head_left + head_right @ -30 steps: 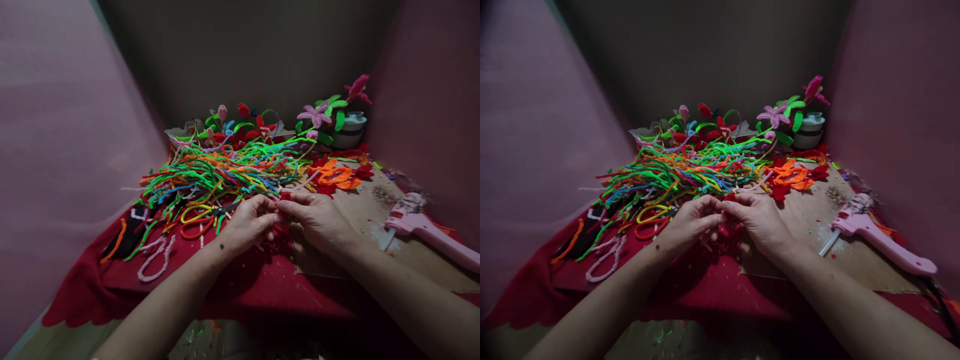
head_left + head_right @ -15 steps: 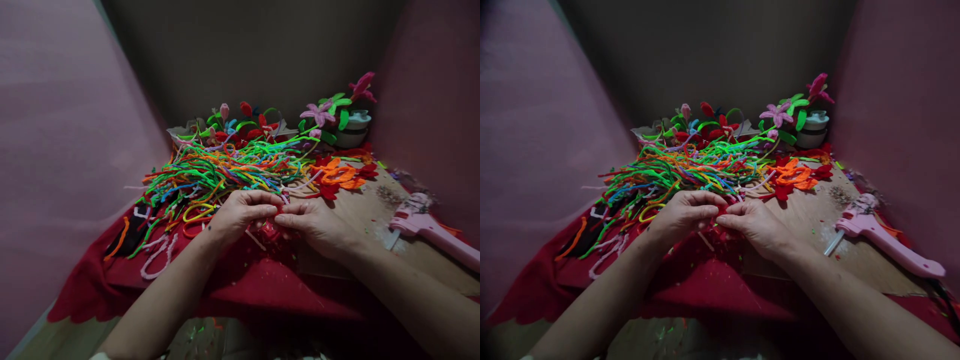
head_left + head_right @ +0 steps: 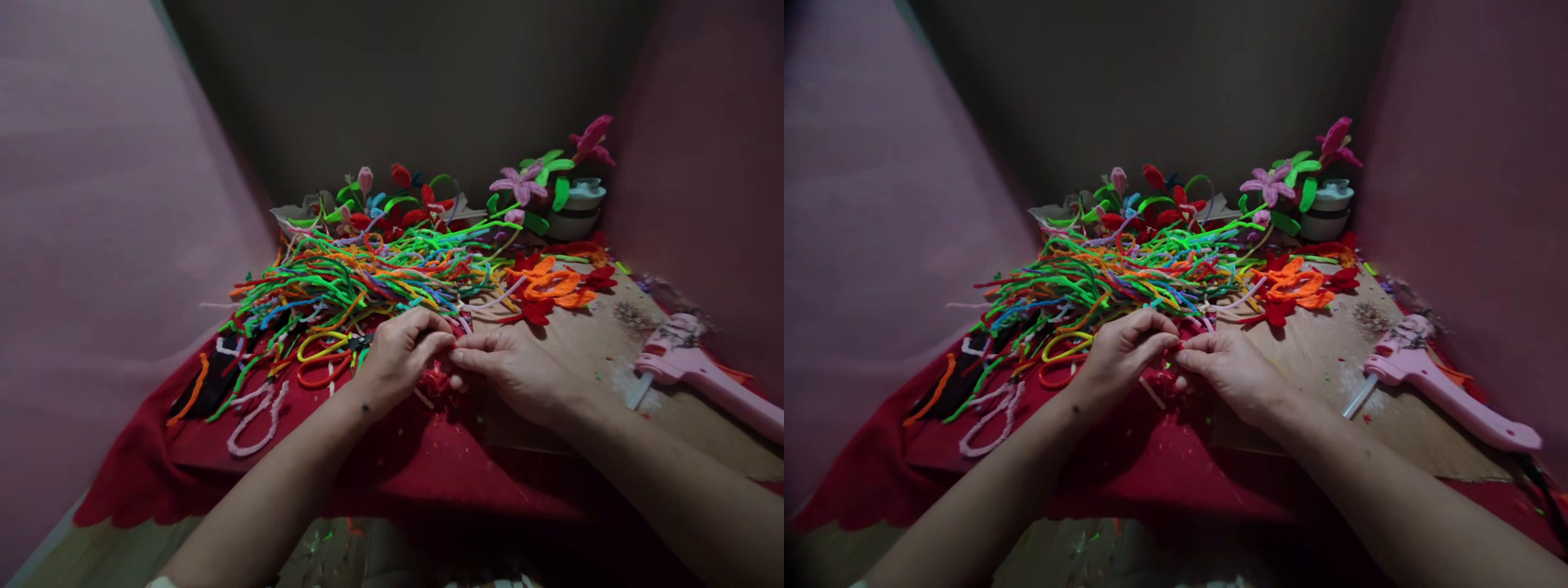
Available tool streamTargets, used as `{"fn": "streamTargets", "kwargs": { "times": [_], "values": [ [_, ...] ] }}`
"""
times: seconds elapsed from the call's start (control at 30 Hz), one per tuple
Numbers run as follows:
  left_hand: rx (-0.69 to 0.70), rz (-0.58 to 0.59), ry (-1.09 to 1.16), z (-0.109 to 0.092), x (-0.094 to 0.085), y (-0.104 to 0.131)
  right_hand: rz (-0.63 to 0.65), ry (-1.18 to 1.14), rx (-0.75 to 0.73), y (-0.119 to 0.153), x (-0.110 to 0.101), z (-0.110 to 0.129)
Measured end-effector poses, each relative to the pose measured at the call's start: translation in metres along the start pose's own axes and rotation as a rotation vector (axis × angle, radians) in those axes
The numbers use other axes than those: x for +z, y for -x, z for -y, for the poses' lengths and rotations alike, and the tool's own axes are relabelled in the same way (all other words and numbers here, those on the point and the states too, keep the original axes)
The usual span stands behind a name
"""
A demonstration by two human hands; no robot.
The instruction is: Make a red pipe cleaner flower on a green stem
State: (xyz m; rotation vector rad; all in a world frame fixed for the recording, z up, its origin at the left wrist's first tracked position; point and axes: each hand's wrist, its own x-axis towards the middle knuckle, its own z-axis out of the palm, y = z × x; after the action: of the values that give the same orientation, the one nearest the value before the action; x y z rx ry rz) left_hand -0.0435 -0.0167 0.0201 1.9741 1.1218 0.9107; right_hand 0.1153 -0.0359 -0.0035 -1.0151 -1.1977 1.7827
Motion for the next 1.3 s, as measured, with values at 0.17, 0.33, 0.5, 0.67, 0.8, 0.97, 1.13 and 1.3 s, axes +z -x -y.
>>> {"fn": "streamTargets", "kwargs": {
  "times": [0.17,0.33,0.5,0.67,0.8,0.97,1.13,1.3],
  "values": [
    [-0.269,0.098,0.239,-0.002,0.0,-0.004,-0.067,0.151,-0.059,0.002,0.004,0.0],
    [-0.328,-0.005,0.297,-0.005,0.002,-0.003,-0.274,0.41,-0.352,0.001,0.006,0.001],
    [-0.291,0.012,0.381,-0.007,0.004,-0.002,-0.36,0.629,-0.478,0.003,0.004,0.002],
    [-0.31,0.023,0.389,-0.006,0.008,-0.001,-0.397,0.699,-0.444,0.003,0.005,-0.002],
    [-0.356,0.051,0.337,-0.003,0.01,0.0,-0.411,0.797,-0.461,0.004,0.008,-0.005],
    [-0.345,0.028,0.279,-0.005,0.011,0.0,-0.443,0.841,-0.489,0.005,0.009,-0.007],
    [-0.283,0.024,0.231,-0.003,0.009,0.0,-0.405,0.832,-0.517,0.003,0.007,-0.009],
    [-0.225,0.057,0.199,0.0,0.006,-0.001,-0.395,0.716,-0.456,0.001,0.007,-0.007]
  ]
}}
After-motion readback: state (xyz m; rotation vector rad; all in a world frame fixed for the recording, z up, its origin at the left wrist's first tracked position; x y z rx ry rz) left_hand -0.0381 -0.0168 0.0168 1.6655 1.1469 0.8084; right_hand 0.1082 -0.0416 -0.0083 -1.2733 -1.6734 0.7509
